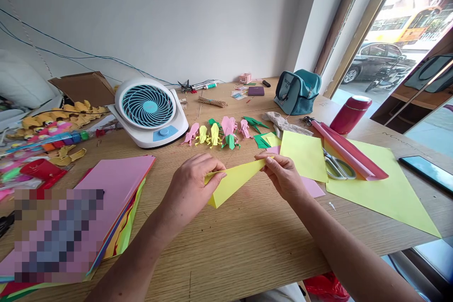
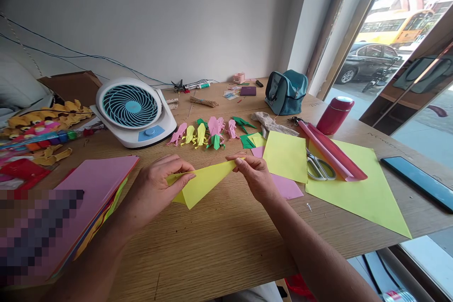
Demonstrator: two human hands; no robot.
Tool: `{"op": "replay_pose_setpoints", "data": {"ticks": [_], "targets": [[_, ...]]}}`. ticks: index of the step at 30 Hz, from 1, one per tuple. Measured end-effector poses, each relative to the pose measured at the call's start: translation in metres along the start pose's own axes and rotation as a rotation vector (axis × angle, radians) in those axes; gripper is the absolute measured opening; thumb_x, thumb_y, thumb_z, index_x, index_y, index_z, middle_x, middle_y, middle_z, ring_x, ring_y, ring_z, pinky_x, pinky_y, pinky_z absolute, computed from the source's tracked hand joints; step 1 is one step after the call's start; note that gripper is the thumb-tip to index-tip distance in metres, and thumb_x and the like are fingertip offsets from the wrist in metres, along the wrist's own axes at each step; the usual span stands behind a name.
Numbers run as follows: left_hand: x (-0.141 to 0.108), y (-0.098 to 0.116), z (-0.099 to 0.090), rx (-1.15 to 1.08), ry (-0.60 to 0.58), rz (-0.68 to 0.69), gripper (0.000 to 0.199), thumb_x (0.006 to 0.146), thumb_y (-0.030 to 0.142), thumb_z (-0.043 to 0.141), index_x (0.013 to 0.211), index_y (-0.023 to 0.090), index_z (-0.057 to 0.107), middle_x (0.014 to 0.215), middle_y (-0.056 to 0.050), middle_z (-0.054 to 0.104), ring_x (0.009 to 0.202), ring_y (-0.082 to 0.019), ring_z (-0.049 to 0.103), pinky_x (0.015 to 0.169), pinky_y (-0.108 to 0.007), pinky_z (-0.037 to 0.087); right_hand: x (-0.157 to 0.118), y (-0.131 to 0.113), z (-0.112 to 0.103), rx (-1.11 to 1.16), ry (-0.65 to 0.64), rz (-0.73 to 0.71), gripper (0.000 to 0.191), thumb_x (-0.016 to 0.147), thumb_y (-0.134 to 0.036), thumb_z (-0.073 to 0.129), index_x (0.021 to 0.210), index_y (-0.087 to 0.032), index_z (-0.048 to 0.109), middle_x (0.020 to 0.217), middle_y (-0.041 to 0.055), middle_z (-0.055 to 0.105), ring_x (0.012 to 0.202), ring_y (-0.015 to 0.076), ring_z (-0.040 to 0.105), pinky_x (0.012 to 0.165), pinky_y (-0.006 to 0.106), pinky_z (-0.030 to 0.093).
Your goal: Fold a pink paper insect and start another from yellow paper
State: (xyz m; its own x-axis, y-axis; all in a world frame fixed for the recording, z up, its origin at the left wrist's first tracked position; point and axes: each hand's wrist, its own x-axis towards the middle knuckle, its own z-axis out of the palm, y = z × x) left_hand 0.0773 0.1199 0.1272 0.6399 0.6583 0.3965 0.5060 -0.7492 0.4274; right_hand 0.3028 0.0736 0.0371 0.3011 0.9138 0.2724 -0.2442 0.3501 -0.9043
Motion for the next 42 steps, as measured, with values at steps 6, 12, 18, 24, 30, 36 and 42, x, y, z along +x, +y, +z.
{"op": "replay_pose_setpoints", "data": {"ticks": [6, 12, 18, 24, 30, 36, 42], "targets": [[0.0, 0.0002, -0.0014, -0.003, -0.001, -0.001, 0.01, 0.086, 0.014, 0.06, 0.08, 0.021, 0.065, 0.083, 0.002, 0.066, 0.083, -0.014, 0.061, 0.071, -0.025, 0.041, -0.0001, -0.0008, 0.0003, -0.004, -0.003, 0.0, 0.022, 0.078, -0.047, 0.075, 0.085, -0.028, 0.082, 0.087, 0.0037, 0.066, 0.078, 0.0149, 0.05, 0.071, 0.028, 0.043], [0.0001, 0.0006, -0.0028, 0.0, 0.0, -0.004, 0.012, 0.086, 0.013, 0.059, 0.079, 0.021, 0.064, 0.083, 0.001, 0.066, 0.083, -0.014, 0.061, 0.072, -0.025, 0.041, -0.0002, -0.0012, 0.0015, -0.013, -0.001, 0.002, 0.022, 0.078, -0.048, 0.074, 0.085, -0.029, 0.082, 0.087, 0.0041, 0.068, 0.078, 0.0157, 0.05, 0.07, 0.028, 0.043], [-0.0001, -0.0004, -0.0033, -0.001, -0.005, -0.001, 0.011, 0.087, 0.015, 0.058, 0.079, 0.02, 0.065, 0.084, 0.0, 0.066, 0.083, -0.015, 0.061, 0.071, -0.026, 0.041, -0.0005, -0.0005, 0.0008, -0.029, 0.003, -0.002, 0.024, 0.078, -0.049, 0.073, 0.085, -0.028, 0.081, 0.085, 0.0044, 0.068, 0.078, 0.0165, 0.051, 0.07, 0.029, 0.044], [0.0003, -0.0013, -0.0037, 0.001, -0.015, -0.001, 0.011, 0.087, 0.016, 0.058, 0.079, 0.02, 0.064, 0.082, 0.0, 0.066, 0.082, -0.015, 0.06, 0.071, -0.026, 0.041, -0.0011, -0.0016, 0.0013, -0.043, 0.003, -0.012, 0.022, 0.079, -0.048, 0.073, 0.086, -0.029, 0.082, 0.088, 0.005, 0.069, 0.079, 0.0168, 0.052, 0.069, 0.029, 0.044], [0.0006, -0.0027, -0.0038, 0.005, -0.015, 0.015, 0.012, 0.087, 0.014, 0.057, 0.078, 0.02, 0.063, 0.083, 0.0, 0.067, 0.082, -0.015, 0.061, 0.071, -0.026, 0.041, -0.0011, -0.0053, 0.0032, -0.094, 0.025, -0.004, 0.029, 0.075, -0.054, 0.074, 0.075, -0.026, 0.081, 0.088, 0.0075, 0.071, 0.08, 0.0196, 0.053, 0.069, 0.032, 0.046], [0.0004, -0.0041, -0.0033, 0.012, -0.025, 0.008, 0.013, 0.088, 0.015, 0.057, 0.079, 0.02, 0.063, 0.085, 0.0, 0.067, 0.083, -0.015, 0.061, 0.073, -0.027, 0.042, -0.0016, -0.0051, 0.0028, -0.084, 0.016, -0.015, 0.026, 0.076, -0.052, 0.074, 0.082, -0.028, 0.082, 0.083, 0.0059, 0.068, 0.078, 0.018, 0.051, 0.07, 0.031, 0.045], [0.0014, -0.0036, -0.0034, 0.016, -0.022, 0.013, 0.013, 0.088, 0.014, 0.057, 0.078, 0.02, 0.063, 0.085, -0.001, 0.068, 0.084, -0.016, 0.061, 0.073, -0.027, 0.042, -0.001, -0.0044, 0.0034, -0.078, 0.016, -0.014, 0.027, 0.076, -0.052, 0.074, 0.083, -0.027, 0.082, 0.08, 0.0048, 0.066, 0.073, 0.0165, 0.049, 0.067, 0.031, 0.043]]}}
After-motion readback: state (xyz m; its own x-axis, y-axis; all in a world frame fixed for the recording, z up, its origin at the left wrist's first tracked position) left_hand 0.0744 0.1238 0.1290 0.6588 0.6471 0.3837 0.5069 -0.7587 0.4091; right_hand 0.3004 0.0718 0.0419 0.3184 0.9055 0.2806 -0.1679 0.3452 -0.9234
